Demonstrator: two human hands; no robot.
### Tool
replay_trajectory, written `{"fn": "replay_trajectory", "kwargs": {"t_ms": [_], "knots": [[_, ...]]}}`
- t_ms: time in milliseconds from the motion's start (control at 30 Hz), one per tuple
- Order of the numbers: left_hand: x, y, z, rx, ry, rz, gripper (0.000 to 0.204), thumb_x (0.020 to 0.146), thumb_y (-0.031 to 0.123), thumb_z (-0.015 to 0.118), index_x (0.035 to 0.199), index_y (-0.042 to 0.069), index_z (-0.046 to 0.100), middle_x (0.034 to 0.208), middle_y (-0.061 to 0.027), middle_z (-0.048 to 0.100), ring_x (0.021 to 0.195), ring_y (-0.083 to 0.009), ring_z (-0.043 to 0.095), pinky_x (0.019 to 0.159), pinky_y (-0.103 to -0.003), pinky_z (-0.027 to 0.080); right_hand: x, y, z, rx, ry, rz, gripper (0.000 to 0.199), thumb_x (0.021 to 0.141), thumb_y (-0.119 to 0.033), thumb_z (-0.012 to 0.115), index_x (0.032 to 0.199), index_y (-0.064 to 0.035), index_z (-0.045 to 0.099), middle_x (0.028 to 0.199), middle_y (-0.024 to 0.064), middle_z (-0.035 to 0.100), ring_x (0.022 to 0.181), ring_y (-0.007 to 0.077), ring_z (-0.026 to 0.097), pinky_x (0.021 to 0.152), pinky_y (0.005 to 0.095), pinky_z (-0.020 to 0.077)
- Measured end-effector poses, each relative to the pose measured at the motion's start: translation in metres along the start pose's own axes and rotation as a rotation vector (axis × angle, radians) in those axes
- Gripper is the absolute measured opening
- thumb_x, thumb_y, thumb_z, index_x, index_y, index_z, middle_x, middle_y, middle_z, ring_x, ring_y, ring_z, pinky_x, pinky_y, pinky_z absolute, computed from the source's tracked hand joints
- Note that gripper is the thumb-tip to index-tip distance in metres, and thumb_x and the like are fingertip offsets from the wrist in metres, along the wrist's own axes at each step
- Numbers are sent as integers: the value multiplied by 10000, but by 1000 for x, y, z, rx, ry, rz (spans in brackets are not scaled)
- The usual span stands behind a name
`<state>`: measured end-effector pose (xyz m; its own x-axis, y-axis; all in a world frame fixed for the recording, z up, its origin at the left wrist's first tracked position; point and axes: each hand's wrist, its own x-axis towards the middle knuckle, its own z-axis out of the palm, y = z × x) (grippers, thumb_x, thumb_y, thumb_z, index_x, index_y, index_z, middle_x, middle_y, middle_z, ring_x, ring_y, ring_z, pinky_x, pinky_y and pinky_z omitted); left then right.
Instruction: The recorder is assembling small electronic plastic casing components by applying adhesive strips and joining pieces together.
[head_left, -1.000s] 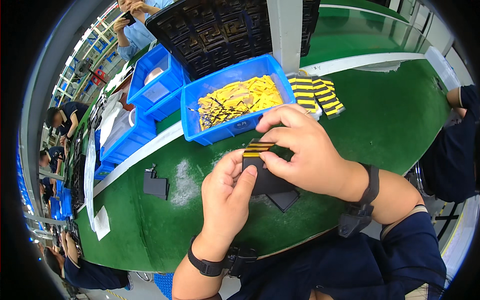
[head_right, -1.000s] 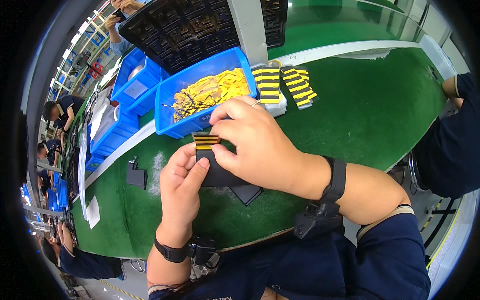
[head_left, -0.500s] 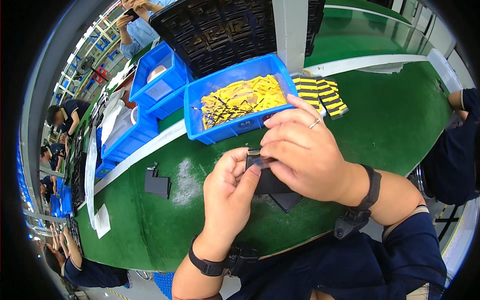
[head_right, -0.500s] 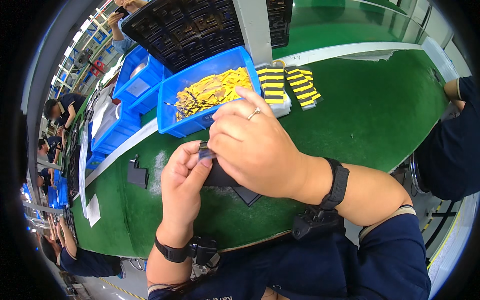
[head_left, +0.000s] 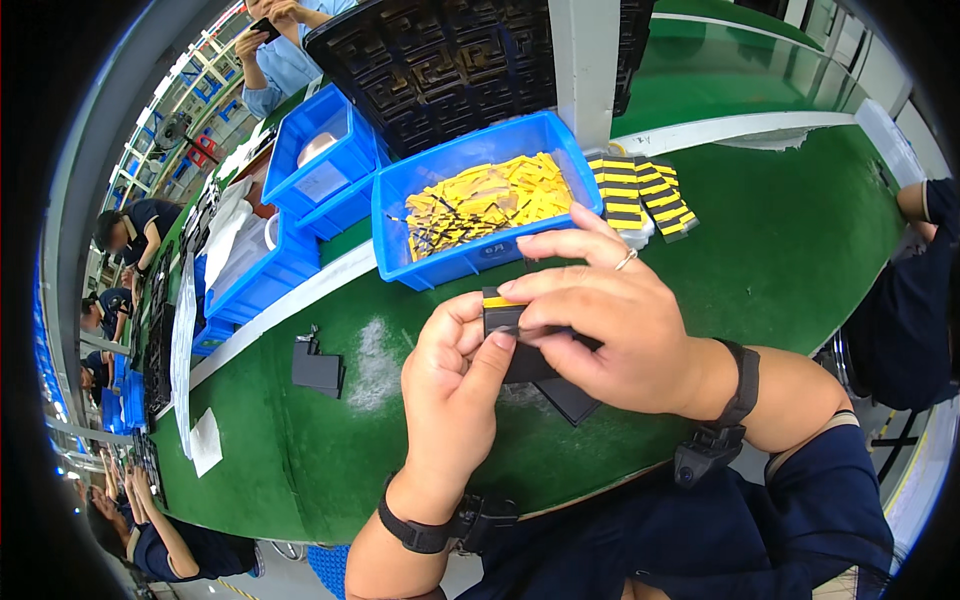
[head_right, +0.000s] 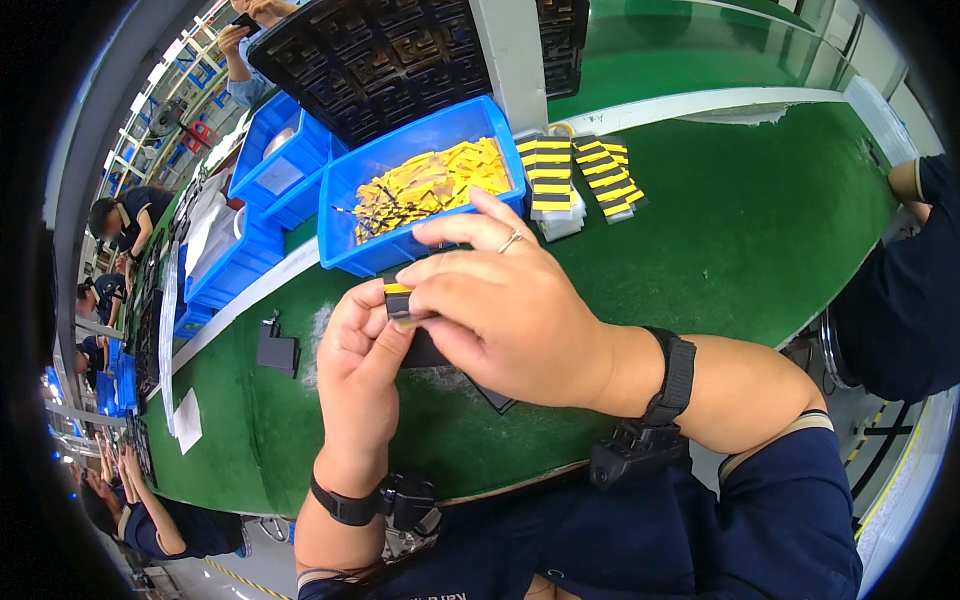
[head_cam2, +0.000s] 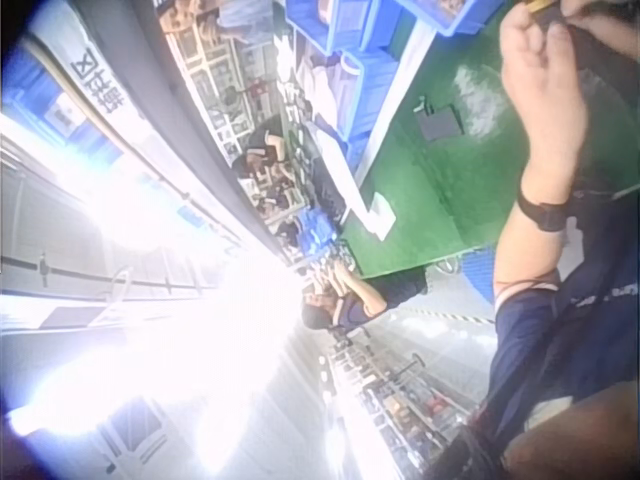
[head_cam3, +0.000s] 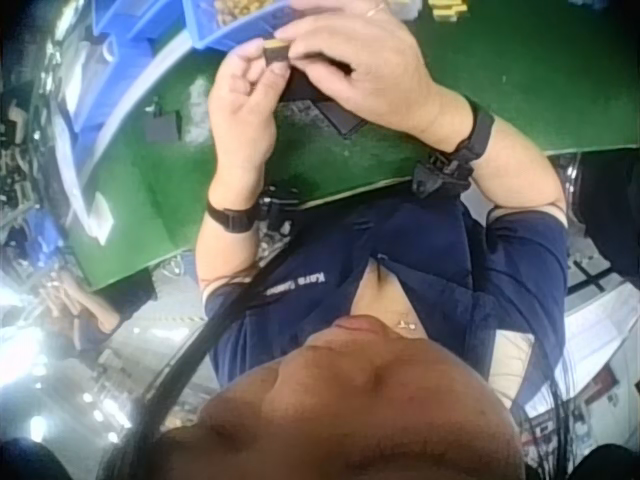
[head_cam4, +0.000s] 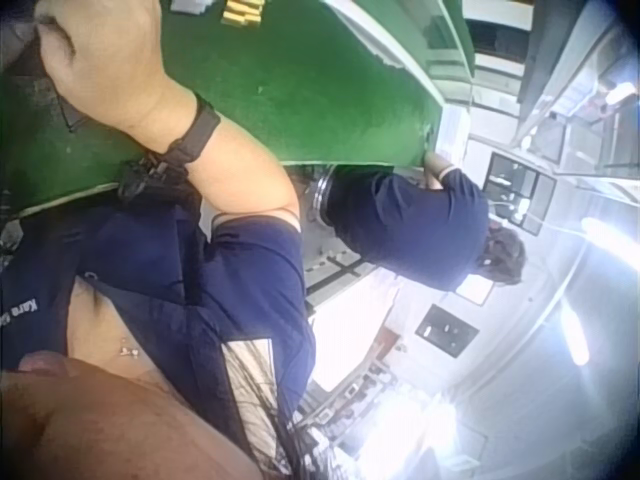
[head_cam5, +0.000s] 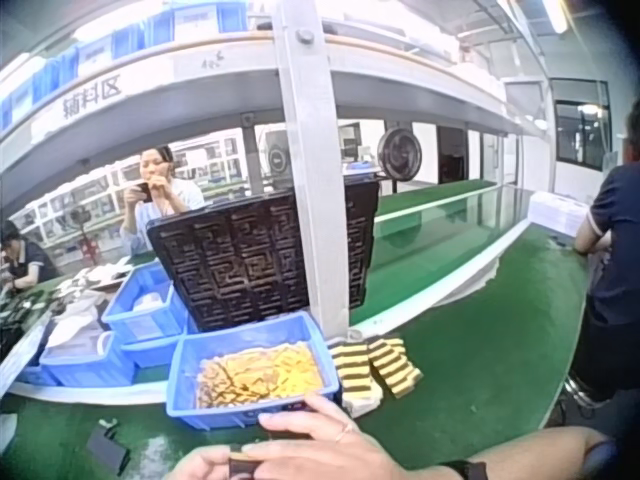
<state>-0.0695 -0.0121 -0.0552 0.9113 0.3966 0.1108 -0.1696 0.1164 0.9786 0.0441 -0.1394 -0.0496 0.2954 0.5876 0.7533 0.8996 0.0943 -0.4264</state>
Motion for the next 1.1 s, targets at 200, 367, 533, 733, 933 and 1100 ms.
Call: {"fn": "replay_trajectory", "kwargs": {"t_ms": [200,367,533,733,933,1100], "knots": [[-5,4,3,675,40,233,302,877,-6,587,1168,6,506,988,-127,672,855,-167,662,740,-266,505,6,10,-9,225,-67,73,148,710,-22,729,811,-86,643,874,19,649,983,266,594,981,458,404],[-6,7,8,500,-10,116,301,897,-8,554,1191,-1,491,1009,-133,671,894,-151,649,778,-276,509,9,9,-11,154,-16,-55,131,727,-14,712,824,-76,649,894,34,656,953,262,605,968,461,418],[1,6,3,-18,-18,13,258,933,-13,484,1189,-47,477,1083,-142,644,1002,-156,610,891,-279,472,8,7,-11,191,93,290,122,762,-5,690,877,-13,649,892,88,651,806,225,630,893,359,467],[-2,1,5,10,32,-15,271,927,-4,519,1189,-52,474,1075,-138,648,985,-123,601,857,-244,471,1,6,-2,352,23,417,167,734,-11,711,887,13,648,826,100,641,790,197,617,734,308,483],[-4,-2,6,201,85,67,276,902,11,573,1163,-45,501,1024,-116,670,886,-121,644,758,-233,510,1,10,3,95,78,199,149,694,-19,724,809,2,631,769,91,633,724,225,601,691,324,476],[-5,-3,9,495,123,200,278,867,8,609,1130,-36,528,971,-130,687,880,-155,674,718,-267,544,1,11,5,84,63,179,98,695,-47,679,758,-18,610,737,105,591,735,288,575,715,376,463]]}}
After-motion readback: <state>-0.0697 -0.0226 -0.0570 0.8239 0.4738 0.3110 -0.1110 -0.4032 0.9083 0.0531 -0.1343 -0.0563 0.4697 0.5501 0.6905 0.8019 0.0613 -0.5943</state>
